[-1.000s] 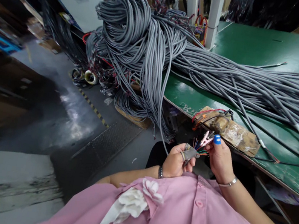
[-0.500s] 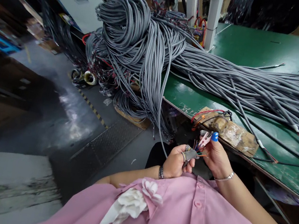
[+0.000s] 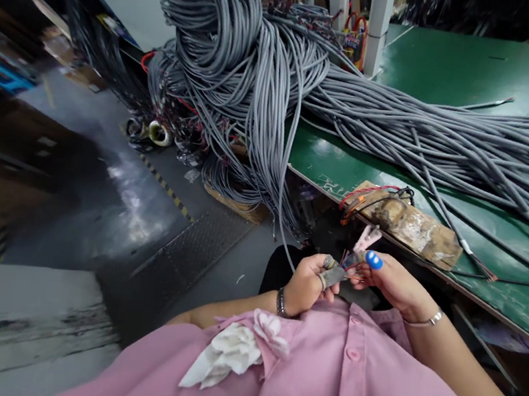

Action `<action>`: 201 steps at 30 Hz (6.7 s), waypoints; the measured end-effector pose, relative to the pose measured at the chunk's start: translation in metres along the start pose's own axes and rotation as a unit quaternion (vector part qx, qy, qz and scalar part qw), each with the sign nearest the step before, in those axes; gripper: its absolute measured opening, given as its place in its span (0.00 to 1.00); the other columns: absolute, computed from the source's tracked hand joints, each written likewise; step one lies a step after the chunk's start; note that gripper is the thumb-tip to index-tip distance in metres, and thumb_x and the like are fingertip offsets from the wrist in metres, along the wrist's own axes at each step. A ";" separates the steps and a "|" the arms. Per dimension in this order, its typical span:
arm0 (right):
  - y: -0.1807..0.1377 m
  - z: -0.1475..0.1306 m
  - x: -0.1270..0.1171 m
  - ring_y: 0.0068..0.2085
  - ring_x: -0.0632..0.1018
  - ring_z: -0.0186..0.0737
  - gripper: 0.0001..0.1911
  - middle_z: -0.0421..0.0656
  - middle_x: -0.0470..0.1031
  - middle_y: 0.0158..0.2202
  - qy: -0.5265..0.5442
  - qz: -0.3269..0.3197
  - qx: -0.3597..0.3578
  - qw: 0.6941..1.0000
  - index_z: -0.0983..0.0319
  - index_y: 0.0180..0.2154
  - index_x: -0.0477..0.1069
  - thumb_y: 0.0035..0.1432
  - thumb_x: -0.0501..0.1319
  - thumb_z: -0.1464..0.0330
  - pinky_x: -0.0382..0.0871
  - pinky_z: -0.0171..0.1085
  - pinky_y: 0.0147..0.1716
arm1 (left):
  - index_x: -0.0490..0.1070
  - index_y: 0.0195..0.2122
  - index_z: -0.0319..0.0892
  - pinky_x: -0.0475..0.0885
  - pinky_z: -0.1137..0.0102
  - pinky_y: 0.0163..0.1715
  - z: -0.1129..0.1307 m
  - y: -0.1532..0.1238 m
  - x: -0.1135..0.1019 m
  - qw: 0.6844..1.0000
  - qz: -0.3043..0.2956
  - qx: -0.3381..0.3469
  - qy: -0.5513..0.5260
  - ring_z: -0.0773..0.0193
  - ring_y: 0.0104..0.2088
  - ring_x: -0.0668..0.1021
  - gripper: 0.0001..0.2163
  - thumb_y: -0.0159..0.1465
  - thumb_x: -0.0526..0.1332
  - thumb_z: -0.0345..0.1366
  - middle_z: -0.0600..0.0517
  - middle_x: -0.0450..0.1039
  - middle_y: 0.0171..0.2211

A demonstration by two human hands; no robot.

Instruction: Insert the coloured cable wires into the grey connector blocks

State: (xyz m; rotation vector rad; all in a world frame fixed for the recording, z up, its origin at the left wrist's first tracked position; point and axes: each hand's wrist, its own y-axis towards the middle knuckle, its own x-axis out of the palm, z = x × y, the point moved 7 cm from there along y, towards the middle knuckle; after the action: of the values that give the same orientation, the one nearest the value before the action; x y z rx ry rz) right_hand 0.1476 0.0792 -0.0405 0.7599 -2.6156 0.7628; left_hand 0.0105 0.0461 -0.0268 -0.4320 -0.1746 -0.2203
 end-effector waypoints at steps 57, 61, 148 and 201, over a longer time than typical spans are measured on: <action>0.015 -0.020 0.002 0.27 0.71 0.33 0.17 0.40 0.73 0.27 0.239 0.151 -0.134 0.950 0.61 0.31 0.75 0.50 0.67 0.53 0.68 0.32 0.27 | 0.66 0.28 0.39 0.59 0.76 0.10 0.000 0.018 0.016 0.981 -0.052 -0.083 -0.170 0.71 0.10 0.65 0.12 0.51 0.66 0.41 0.55 0.68 0.15; 0.016 -0.015 0.002 0.27 0.72 0.33 0.18 0.41 0.75 0.30 0.238 0.147 -0.126 0.952 0.59 0.32 0.75 0.52 0.64 0.51 0.67 0.33 0.27 | 0.66 0.27 0.39 0.58 0.75 0.10 -0.001 0.018 0.016 0.983 -0.047 -0.078 -0.158 0.71 0.10 0.65 0.12 0.50 0.66 0.41 0.55 0.67 0.14; 0.007 0.020 -0.013 0.27 0.72 0.32 0.18 0.43 0.75 0.31 0.181 0.118 -0.078 0.973 0.62 0.35 0.76 0.55 0.62 0.54 0.69 0.31 0.27 | 0.69 0.27 0.37 0.60 0.76 0.12 0.004 0.007 -0.009 0.994 0.003 0.004 -0.108 0.71 0.11 0.67 0.13 0.54 0.65 0.43 0.55 0.69 0.15; 0.010 0.006 0.005 0.31 0.74 0.35 0.23 0.43 0.75 0.33 0.192 0.024 -0.057 0.979 0.60 0.36 0.75 0.53 0.60 0.47 0.69 0.35 0.31 | 0.67 0.27 0.38 0.64 0.75 0.15 -0.005 0.004 0.000 0.995 0.029 0.030 -0.089 0.70 0.14 0.70 0.15 0.55 0.64 0.46 0.54 0.70 0.18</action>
State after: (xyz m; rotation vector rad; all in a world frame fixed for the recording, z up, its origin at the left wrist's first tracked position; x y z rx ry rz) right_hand 0.1367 0.0810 -0.0467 0.4648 -2.3102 0.6859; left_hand 0.0117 0.0479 -0.0330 -0.3964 -0.3419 -0.1187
